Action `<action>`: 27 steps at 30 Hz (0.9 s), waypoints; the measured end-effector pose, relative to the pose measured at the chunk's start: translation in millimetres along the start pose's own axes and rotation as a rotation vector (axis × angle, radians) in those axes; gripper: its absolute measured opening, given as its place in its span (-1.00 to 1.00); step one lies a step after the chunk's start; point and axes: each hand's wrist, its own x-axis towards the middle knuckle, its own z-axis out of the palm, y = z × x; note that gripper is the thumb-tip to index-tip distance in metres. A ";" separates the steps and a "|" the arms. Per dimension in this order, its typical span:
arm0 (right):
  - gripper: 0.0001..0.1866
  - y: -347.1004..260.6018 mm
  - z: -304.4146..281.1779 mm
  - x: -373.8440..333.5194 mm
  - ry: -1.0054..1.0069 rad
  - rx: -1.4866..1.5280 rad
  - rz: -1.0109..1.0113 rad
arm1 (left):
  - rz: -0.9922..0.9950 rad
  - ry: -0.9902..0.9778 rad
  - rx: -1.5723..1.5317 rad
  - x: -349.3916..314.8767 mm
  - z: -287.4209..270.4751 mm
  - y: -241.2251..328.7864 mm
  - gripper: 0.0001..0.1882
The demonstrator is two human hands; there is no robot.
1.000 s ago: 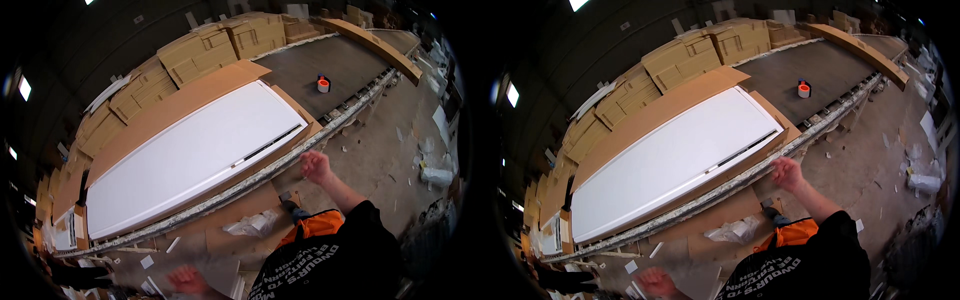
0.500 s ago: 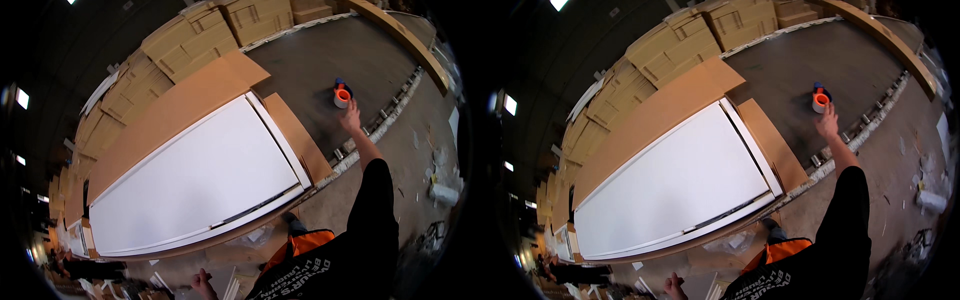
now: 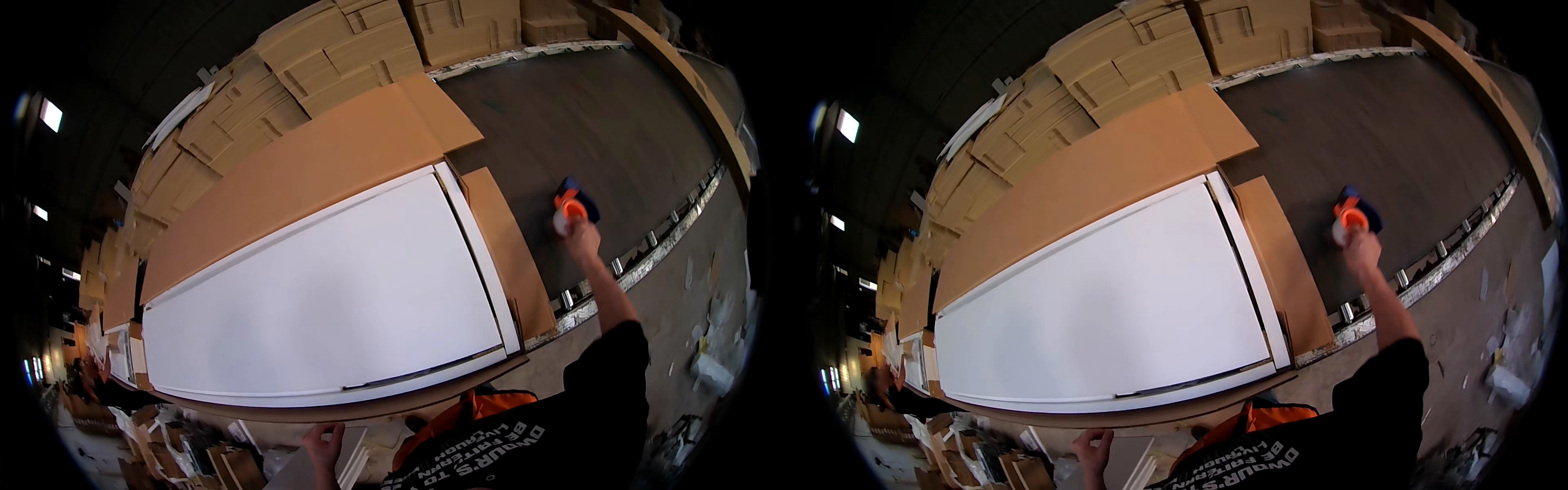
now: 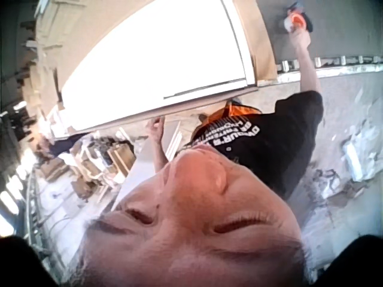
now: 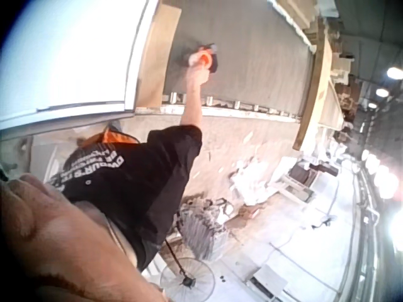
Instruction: The person places a large white protective sheet inside a cardboard box and seals the box with tape using a hand dispenser.
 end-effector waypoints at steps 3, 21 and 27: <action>-0.80 -29.4 2.0 -52.7 -0.023 0.000 -0.221 | 0.007 0.040 -0.004 2.9 -13.2 -11.4 -0.86; -0.08 -326.8 35.7 0.4 -0.334 -0.215 -0.374 | 0.164 -0.010 0.654 226.7 -19.9 -165.9 -0.28; -0.11 -345.8 48.0 5.7 -0.510 -0.309 -0.253 | 0.281 0.138 0.592 211.4 -16.3 -177.0 -0.27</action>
